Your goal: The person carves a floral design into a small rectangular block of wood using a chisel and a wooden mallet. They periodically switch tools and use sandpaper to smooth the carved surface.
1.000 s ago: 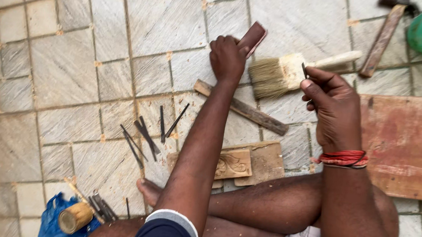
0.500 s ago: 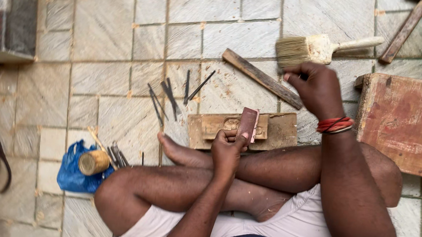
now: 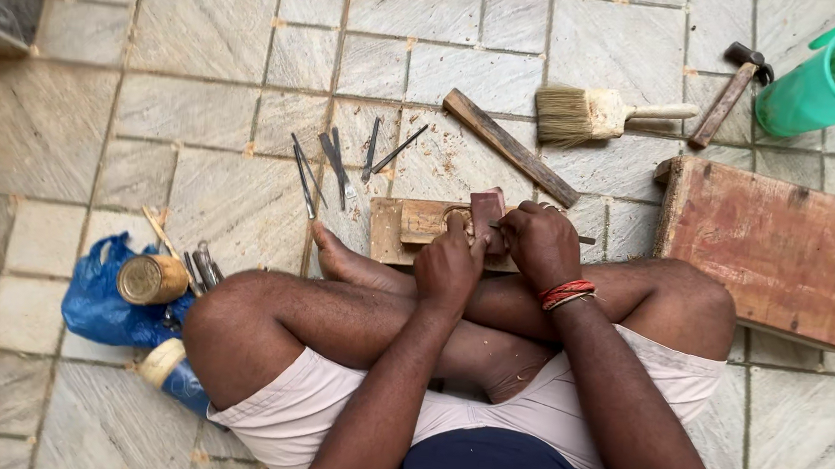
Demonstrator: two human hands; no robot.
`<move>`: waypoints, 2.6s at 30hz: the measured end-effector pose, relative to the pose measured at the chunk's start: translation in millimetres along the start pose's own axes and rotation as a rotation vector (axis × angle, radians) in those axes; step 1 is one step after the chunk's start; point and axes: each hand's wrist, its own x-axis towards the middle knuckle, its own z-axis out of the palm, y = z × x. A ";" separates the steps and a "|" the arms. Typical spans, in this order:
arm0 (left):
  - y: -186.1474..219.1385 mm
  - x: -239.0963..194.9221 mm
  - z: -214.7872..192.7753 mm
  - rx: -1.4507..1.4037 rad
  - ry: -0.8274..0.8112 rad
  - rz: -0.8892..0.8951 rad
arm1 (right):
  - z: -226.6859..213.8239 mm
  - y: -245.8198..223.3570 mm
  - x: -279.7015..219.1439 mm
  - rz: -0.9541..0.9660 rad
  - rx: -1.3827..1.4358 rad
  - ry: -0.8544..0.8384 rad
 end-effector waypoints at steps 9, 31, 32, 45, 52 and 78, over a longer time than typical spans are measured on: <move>-6.8 14.3 -10.4 0.141 0.112 0.252 | -2.3 -5.1 -14.7 0.037 -0.052 -0.060; -8.8 25.9 -17.7 0.053 0.059 0.212 | -3.4 1.0 5.1 0.022 0.062 -0.064; -9.5 24.4 -16.0 0.051 0.044 0.199 | -4.0 1.2 0.7 0.017 0.057 -0.069; -14.4 19.4 -6.5 0.070 0.020 0.163 | 7.2 7.7 -5.3 0.033 0.096 -0.048; -12.2 24.4 -13.3 0.032 0.055 0.190 | 5.1 5.5 6.5 0.021 0.096 -0.038; -11.7 14.5 -9.5 0.042 0.013 0.137 | 17.1 3.6 -7.6 0.151 0.093 -0.068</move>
